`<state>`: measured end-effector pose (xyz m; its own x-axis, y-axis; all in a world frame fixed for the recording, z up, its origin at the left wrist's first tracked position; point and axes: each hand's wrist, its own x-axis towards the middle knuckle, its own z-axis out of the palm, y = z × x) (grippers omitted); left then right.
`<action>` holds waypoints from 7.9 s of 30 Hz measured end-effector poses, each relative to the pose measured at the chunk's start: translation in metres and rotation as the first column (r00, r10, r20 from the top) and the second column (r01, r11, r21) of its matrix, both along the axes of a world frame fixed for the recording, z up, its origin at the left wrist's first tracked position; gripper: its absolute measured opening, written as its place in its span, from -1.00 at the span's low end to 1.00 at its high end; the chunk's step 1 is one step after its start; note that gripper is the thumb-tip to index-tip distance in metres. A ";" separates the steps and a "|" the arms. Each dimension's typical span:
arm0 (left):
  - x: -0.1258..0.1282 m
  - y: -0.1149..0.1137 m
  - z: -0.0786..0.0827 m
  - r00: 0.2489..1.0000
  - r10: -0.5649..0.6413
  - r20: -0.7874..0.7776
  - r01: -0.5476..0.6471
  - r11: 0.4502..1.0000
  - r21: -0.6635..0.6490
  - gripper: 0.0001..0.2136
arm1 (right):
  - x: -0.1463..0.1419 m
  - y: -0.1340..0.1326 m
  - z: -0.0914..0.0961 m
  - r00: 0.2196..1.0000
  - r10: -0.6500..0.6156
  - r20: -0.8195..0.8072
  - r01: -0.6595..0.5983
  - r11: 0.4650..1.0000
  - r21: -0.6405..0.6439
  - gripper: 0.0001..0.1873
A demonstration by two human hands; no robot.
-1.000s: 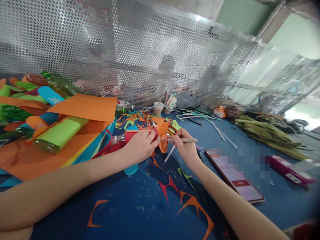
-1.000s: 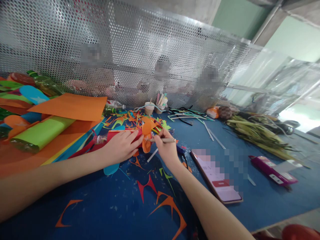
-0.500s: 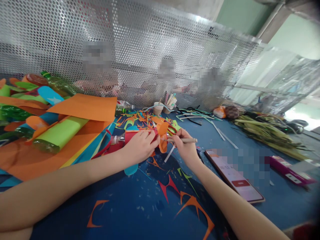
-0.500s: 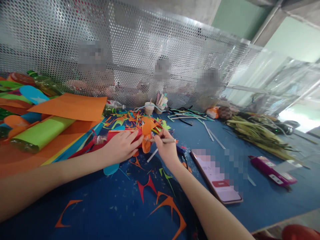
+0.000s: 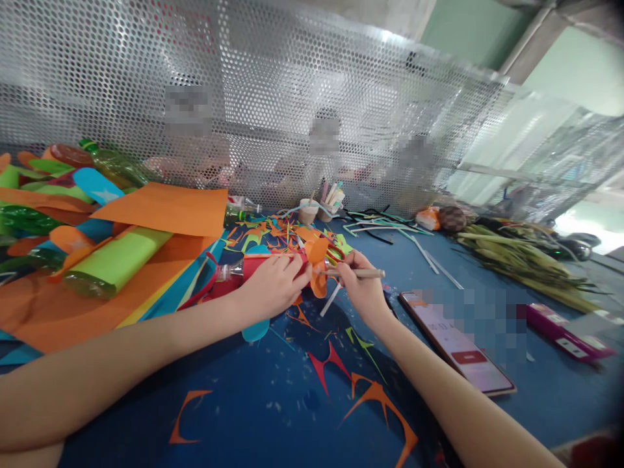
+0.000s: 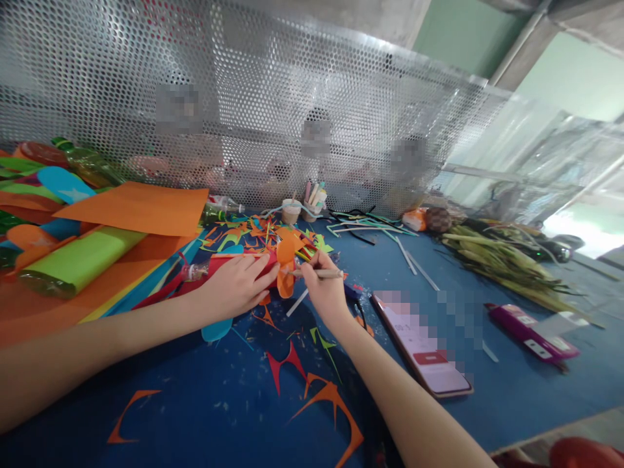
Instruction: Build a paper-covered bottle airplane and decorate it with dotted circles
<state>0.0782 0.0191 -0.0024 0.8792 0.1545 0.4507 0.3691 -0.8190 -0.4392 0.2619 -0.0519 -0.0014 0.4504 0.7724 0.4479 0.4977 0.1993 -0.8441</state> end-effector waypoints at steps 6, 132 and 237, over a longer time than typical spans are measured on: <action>0.000 0.000 0.001 1.000 0.001 -0.007 -0.001 1.000 -0.002 -0.64 | -0.001 0.000 0.001 1.000 0.011 -0.014 -0.011 1.000 0.010 -0.75; 0.001 0.001 0.001 1.000 -0.015 -0.011 0.014 1.000 -0.015 -0.63 | 0.000 0.000 -0.004 1.000 0.027 -0.012 -0.027 1.000 -0.004 -0.76; 0.000 0.000 0.001 1.000 0.002 -0.021 -0.002 1.000 -0.012 -0.63 | 0.003 0.000 -0.001 0.999 -0.036 -0.004 0.036 0.998 0.051 -0.76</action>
